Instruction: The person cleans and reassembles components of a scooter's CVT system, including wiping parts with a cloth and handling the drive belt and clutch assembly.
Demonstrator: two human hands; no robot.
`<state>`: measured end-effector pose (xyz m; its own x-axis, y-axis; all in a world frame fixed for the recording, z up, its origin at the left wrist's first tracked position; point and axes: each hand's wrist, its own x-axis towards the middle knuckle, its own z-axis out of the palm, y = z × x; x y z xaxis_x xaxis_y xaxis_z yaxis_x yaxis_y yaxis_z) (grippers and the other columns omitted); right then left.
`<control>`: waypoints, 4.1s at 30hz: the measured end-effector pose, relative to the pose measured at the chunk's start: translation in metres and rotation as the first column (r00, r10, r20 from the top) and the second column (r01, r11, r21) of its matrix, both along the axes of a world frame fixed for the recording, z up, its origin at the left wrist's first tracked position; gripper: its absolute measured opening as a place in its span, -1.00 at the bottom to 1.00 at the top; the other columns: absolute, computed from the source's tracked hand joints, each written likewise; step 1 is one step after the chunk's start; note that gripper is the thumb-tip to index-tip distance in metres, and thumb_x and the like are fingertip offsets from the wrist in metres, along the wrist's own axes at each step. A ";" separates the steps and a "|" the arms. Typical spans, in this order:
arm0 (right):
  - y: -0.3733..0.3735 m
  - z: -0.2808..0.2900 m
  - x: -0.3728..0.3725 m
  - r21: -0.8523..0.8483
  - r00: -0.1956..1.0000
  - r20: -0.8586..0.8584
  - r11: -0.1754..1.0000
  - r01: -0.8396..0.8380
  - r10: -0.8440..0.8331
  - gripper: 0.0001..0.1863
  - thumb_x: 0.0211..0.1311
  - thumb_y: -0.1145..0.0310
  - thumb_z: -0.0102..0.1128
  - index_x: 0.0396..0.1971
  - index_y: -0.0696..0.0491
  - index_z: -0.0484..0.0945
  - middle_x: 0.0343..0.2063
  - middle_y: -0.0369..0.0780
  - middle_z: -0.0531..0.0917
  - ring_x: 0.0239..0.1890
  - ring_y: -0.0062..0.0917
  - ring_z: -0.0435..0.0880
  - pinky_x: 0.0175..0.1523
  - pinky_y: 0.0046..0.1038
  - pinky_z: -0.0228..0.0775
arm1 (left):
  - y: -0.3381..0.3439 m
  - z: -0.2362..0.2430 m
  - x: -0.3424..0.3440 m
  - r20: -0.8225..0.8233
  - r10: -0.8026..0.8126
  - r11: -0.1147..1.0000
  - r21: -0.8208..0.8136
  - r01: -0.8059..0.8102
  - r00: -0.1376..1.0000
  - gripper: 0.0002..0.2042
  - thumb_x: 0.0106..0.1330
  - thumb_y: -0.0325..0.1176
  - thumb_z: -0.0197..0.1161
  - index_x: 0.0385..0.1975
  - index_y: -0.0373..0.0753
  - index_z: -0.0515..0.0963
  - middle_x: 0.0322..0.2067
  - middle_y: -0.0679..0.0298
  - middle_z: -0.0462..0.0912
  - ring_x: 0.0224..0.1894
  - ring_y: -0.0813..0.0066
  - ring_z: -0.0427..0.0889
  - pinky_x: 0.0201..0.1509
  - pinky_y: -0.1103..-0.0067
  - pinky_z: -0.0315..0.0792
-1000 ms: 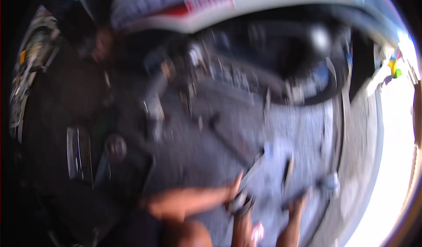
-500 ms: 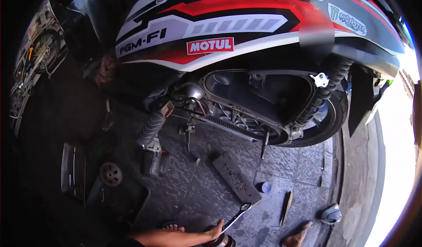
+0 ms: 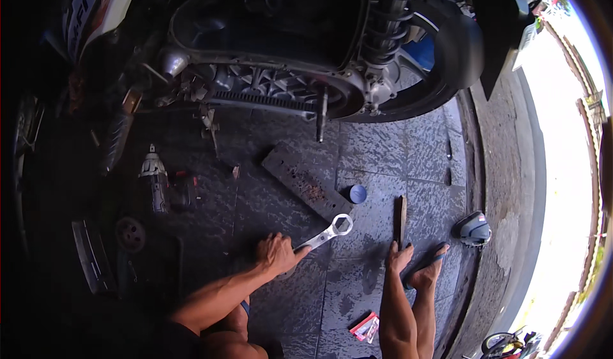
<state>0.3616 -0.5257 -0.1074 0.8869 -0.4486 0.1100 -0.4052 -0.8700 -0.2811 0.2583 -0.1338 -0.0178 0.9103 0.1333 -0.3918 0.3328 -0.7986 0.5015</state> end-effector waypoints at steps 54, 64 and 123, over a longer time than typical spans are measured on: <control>0.237 0.100 -0.167 0.806 0.909 -0.352 -0.421 0.416 0.223 -0.52 0.46 0.13 0.03 0.13 0.23 0.47 -0.18 -0.17 0.68 -0.21 -0.51 0.67 -0.07 -0.46 0.53 | -0.001 0.002 -0.056 0.243 0.213 0.527 -0.844 0.098 0.946 -0.39 0.51 0.09 -0.21 -0.54 -0.35 0.48 -0.51 0.09 0.60 -0.37 0.14 0.64 -0.20 0.36 0.45; 0.232 0.172 -0.189 0.894 0.998 0.034 0.448 -0.007 -0.052 -0.67 0.49 0.30 0.07 0.06 0.21 0.47 -0.55 -0.35 0.54 -0.53 -0.69 0.45 -0.44 -0.57 0.28 | 0.019 0.060 -0.059 0.316 0.436 0.613 -0.790 -0.021 0.843 -0.21 0.44 0.28 -0.48 -0.76 -0.32 0.32 -0.75 0.25 0.29 -0.59 0.44 0.28 -0.45 0.44 0.11; 0.202 0.187 -0.270 0.671 0.936 -0.206 0.737 -0.077 0.285 -0.39 0.52 -0.03 -0.29 -0.26 0.25 0.56 -0.45 0.04 0.66 -0.40 -0.09 0.63 -0.21 -0.17 0.45 | 0.036 0.176 -0.052 0.826 0.230 0.879 -0.403 0.255 0.514 -0.32 0.48 0.11 -0.37 -0.78 -0.29 0.30 -0.75 0.18 0.35 -0.69 0.25 0.32 -0.56 0.37 0.15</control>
